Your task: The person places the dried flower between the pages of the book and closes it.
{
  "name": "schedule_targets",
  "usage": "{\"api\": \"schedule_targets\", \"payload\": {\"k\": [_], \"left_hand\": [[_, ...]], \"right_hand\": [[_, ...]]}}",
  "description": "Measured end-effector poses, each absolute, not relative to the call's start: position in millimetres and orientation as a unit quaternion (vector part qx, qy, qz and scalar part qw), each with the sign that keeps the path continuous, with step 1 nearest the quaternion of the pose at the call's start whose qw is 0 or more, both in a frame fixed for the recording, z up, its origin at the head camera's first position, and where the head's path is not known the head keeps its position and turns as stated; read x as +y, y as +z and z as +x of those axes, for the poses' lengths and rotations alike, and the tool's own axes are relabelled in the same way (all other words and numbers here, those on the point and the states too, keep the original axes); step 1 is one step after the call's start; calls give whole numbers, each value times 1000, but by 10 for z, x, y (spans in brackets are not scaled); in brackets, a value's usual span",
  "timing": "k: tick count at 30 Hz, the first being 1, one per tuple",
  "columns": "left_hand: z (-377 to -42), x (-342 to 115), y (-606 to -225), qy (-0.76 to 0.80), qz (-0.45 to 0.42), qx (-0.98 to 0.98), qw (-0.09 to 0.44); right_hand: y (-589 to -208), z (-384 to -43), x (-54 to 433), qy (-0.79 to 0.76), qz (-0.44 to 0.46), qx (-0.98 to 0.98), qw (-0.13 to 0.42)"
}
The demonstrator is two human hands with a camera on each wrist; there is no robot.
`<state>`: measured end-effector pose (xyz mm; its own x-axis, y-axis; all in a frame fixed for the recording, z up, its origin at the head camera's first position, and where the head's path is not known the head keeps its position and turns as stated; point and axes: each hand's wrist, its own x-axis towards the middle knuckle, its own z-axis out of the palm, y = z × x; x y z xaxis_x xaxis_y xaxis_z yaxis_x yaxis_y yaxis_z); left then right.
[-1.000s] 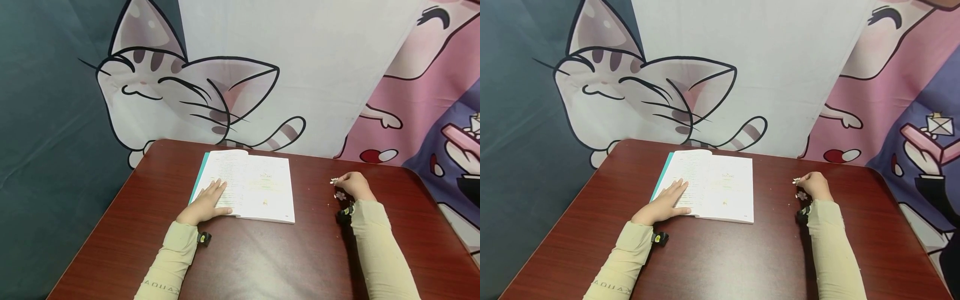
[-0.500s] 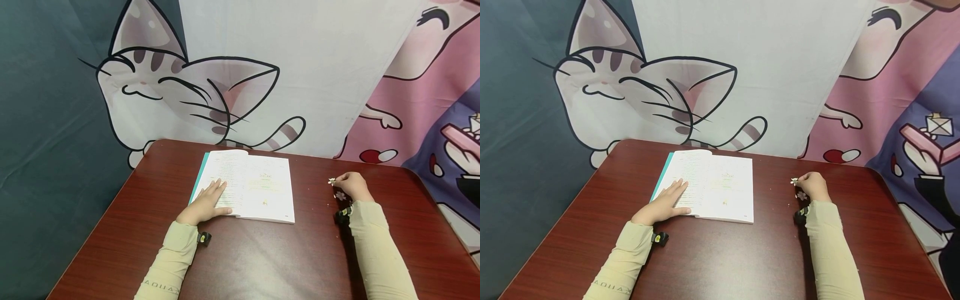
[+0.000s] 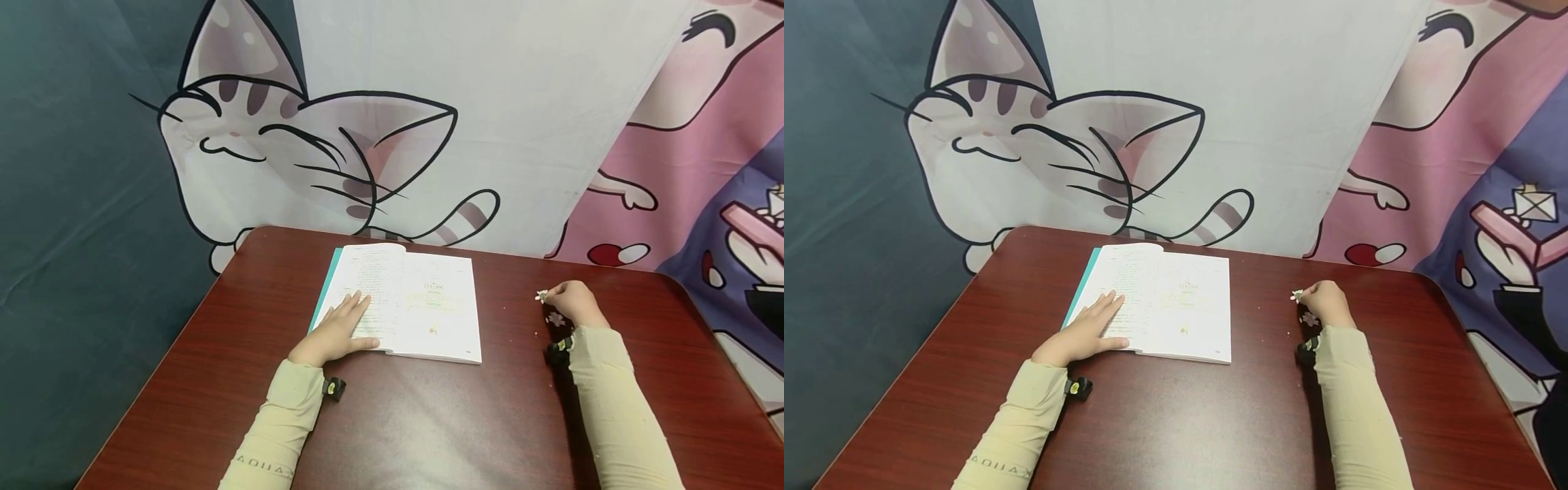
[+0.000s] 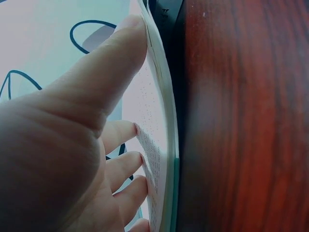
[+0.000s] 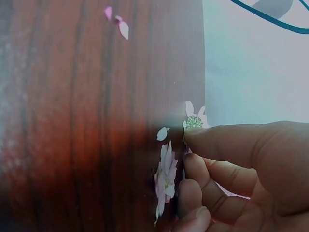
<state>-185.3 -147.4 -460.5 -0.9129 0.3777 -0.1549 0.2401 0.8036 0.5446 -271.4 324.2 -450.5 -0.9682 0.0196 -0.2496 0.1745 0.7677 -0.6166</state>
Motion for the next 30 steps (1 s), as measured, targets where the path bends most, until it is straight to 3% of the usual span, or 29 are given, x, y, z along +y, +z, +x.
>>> {"api": "schedule_targets", "payload": {"k": [23,30], "left_hand": [[-1854,-1472,-4600,261,164,943,125],[-1845,-1474,-4618,262,164,943,124]], "right_hand": [[-4453,-2600,3022,-414,54,904,87],[-4314,-2485,2762,-404,30,913,39]]}}
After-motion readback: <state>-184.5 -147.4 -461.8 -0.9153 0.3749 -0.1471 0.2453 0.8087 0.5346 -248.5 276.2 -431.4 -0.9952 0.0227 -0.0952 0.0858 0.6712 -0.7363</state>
